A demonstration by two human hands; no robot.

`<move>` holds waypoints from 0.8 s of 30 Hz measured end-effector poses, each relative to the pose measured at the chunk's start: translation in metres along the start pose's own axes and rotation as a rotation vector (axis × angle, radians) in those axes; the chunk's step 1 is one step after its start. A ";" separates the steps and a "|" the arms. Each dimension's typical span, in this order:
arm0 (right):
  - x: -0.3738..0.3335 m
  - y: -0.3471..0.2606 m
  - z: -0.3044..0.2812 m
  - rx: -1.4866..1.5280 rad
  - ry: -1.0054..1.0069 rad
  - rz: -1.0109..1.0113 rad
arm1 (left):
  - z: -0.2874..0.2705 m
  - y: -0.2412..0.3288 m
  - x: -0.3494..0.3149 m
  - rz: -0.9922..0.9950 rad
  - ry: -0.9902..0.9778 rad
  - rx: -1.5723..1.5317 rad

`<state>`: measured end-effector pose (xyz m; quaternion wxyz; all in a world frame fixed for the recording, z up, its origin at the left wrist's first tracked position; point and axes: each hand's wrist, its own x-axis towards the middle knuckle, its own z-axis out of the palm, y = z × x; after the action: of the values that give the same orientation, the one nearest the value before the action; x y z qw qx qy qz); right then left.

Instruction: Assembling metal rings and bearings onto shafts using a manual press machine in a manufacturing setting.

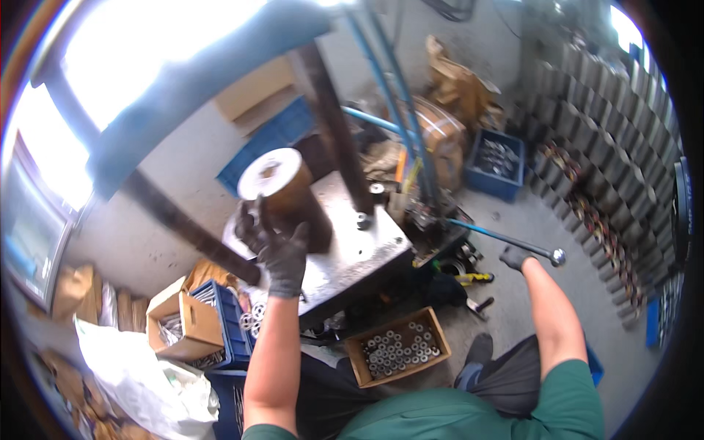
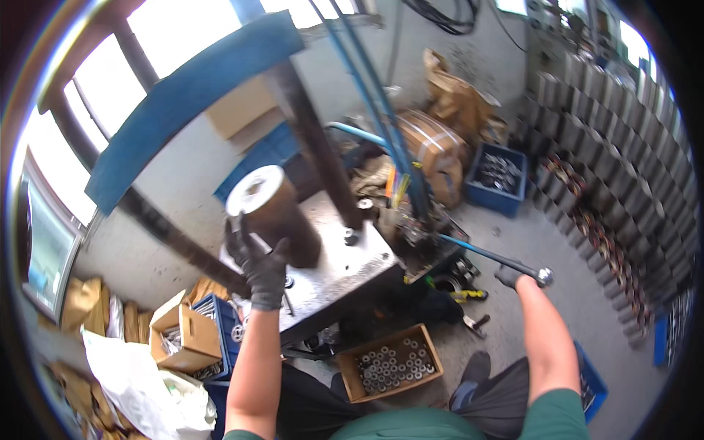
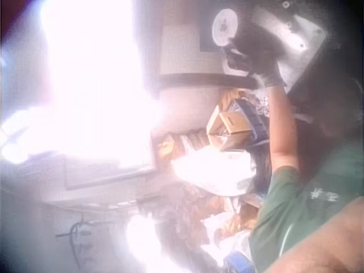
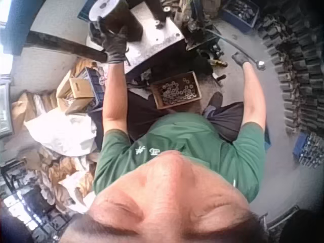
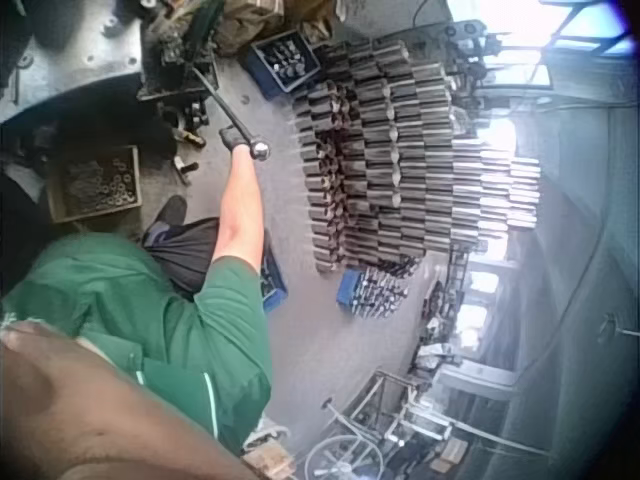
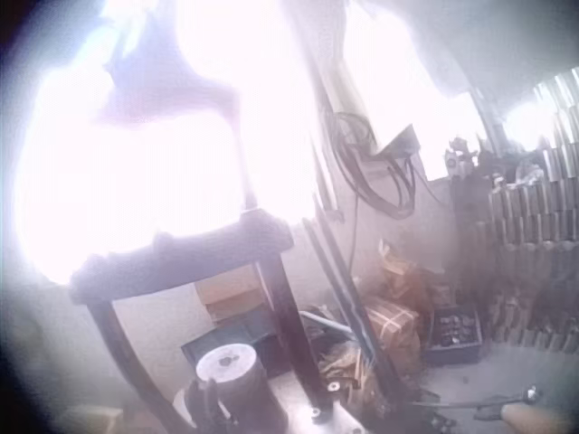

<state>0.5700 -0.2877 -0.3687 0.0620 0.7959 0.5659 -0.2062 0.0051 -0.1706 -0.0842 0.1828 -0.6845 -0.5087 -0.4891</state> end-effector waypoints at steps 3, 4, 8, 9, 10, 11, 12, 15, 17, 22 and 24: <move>-0.061 -0.036 -0.056 -0.069 0.062 -0.174 | 0.030 -0.041 0.003 -0.084 -0.033 -0.007; -0.077 -0.054 -0.072 -0.167 -0.012 -0.220 | 0.038 -0.046 0.000 -0.092 -0.042 -0.085; -0.161 -0.175 -0.122 -0.329 -0.157 -0.401 | 0.033 -0.032 0.018 -0.074 0.034 -0.258; -0.171 -0.198 -0.129 -0.283 -0.131 -0.496 | 0.033 -0.029 0.023 -0.106 0.027 -0.245; -0.178 -0.221 -0.135 -0.236 -0.104 -0.593 | 0.038 -0.033 0.024 -0.119 0.035 -0.250; -0.183 -0.249 -0.143 -0.124 -0.024 -0.691 | 0.043 -0.042 0.022 -0.097 0.030 -0.260; -0.187 -0.277 -0.155 -0.009 0.055 -0.783 | 0.046 -0.049 0.021 -0.075 0.024 -0.274; -0.176 -0.339 -0.193 0.130 0.407 -0.965 | 0.048 -0.045 0.021 -0.076 0.089 -0.355; -0.151 -0.378 -0.214 0.301 0.575 -1.038 | 0.047 -0.043 0.027 -0.140 0.269 -0.345; -0.107 -0.487 -0.263 0.559 0.784 -1.198 | 0.032 -0.079 0.037 -0.618 0.344 -1.180; -0.078 -0.526 -0.273 0.258 0.706 -1.183 | 0.014 -0.084 0.039 -0.637 0.477 -1.251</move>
<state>0.1318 -0.0806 -0.0193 -0.3431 0.3748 0.8613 0.0003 -0.0614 -0.1051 -0.0781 -0.2866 -0.3553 -0.2556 -0.8523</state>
